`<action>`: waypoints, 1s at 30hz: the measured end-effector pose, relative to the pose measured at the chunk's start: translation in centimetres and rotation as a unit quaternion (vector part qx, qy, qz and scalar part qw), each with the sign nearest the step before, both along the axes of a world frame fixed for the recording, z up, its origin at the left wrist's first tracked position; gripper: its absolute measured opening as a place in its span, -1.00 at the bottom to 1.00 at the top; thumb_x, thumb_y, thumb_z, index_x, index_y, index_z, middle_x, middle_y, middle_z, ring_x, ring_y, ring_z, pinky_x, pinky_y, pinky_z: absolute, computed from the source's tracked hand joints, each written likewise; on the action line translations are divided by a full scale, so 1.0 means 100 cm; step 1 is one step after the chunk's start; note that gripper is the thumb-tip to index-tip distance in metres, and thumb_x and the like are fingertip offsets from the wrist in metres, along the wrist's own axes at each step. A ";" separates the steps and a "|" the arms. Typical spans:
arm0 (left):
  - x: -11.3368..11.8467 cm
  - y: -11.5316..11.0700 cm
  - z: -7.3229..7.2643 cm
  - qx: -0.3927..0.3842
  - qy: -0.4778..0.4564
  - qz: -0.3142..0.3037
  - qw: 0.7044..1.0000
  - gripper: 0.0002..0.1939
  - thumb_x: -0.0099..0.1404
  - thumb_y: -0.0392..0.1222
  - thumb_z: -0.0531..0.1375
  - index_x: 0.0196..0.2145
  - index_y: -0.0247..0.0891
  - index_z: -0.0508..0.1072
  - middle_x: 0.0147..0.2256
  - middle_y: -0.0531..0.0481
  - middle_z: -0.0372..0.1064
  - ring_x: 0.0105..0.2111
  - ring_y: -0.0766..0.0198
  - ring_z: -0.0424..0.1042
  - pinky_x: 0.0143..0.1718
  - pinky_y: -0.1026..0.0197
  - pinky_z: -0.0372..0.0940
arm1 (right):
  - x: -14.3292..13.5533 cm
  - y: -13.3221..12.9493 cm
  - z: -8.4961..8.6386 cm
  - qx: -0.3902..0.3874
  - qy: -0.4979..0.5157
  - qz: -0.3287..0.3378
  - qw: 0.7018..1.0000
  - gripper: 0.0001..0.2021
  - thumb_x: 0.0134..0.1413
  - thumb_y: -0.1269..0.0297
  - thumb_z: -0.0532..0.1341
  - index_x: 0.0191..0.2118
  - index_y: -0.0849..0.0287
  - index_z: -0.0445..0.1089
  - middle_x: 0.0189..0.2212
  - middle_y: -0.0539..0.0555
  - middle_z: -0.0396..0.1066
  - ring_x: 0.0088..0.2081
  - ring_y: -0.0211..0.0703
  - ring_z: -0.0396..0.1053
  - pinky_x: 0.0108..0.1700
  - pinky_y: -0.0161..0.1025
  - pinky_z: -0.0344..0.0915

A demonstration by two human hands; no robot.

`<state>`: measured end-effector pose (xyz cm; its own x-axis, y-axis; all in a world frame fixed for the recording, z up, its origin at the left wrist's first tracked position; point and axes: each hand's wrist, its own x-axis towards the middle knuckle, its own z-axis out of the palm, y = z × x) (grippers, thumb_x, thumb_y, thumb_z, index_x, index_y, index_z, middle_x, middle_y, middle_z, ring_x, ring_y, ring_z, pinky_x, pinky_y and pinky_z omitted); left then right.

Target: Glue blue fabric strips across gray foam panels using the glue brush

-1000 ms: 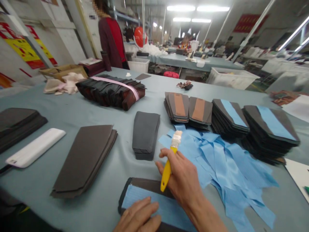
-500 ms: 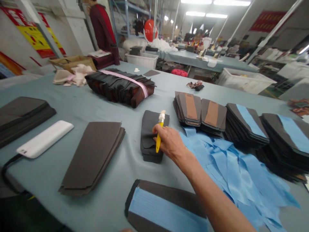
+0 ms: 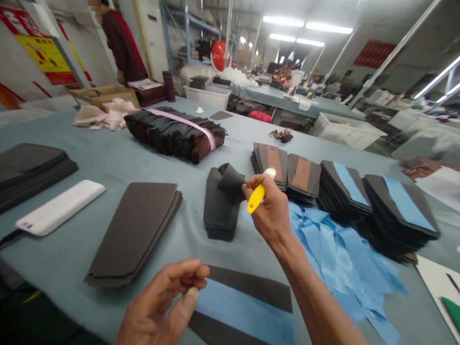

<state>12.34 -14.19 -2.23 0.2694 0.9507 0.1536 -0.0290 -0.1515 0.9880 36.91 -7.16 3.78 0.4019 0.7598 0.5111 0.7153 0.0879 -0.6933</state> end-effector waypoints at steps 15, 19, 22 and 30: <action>0.070 -0.007 0.064 -0.011 0.026 -0.083 0.996 -0.72 0.30 0.07 0.35 -0.26 -0.20 0.58 -0.35 0.02 0.56 -0.32 0.21 0.53 -0.25 0.22 0.46 | -0.060 -0.144 0.001 0.086 0.140 -0.103 0.981 -0.81 0.26 0.19 0.35 -0.32 0.04 0.35 -0.57 -0.15 0.33 -0.60 -0.34 0.26 -0.59 -0.41 0.21; 0.080 -0.003 0.075 -0.001 -0.011 -0.097 0.995 -0.73 0.38 0.06 0.32 -0.28 -0.21 0.57 -0.35 0.04 0.54 -0.29 0.22 0.53 -0.17 0.23 0.47 | -0.061 -0.150 0.009 0.128 0.168 -0.081 0.974 -0.83 0.25 0.22 0.36 -0.31 0.03 0.36 -0.49 -0.13 0.52 -0.55 -0.32 0.44 -0.51 -0.42 0.36; 0.087 0.006 0.094 -0.084 -0.118 -0.102 0.984 -0.69 0.25 0.06 0.41 -0.21 -0.22 0.61 -0.32 0.03 0.59 -0.29 0.18 0.58 -0.26 0.24 0.50 | -0.051 -0.152 0.004 0.149 0.223 -0.073 0.961 -0.81 0.31 0.14 0.34 -0.25 0.03 0.33 -0.27 0.01 0.67 -0.28 -0.17 0.65 -0.23 -0.26 0.55; 0.095 0.008 0.124 -0.191 -0.232 -0.082 0.950 -0.84 0.11 -0.14 0.44 -0.34 -0.18 0.60 -0.29 0.04 0.65 -0.26 0.18 0.65 -0.25 0.27 0.58 | -0.023 -0.163 -0.043 0.058 0.376 -0.147 0.913 -0.52 0.15 -0.27 0.36 -0.26 0.07 0.34 -0.34 0.03 0.54 -0.32 -0.10 0.50 -0.28 -0.17 0.44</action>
<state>21.86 -13.38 10.14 0.4063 0.9121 -0.0557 -0.4679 0.2600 0.8447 34.63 -23.48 -0.48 0.8507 0.5199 0.0776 0.0463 0.0730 -0.9963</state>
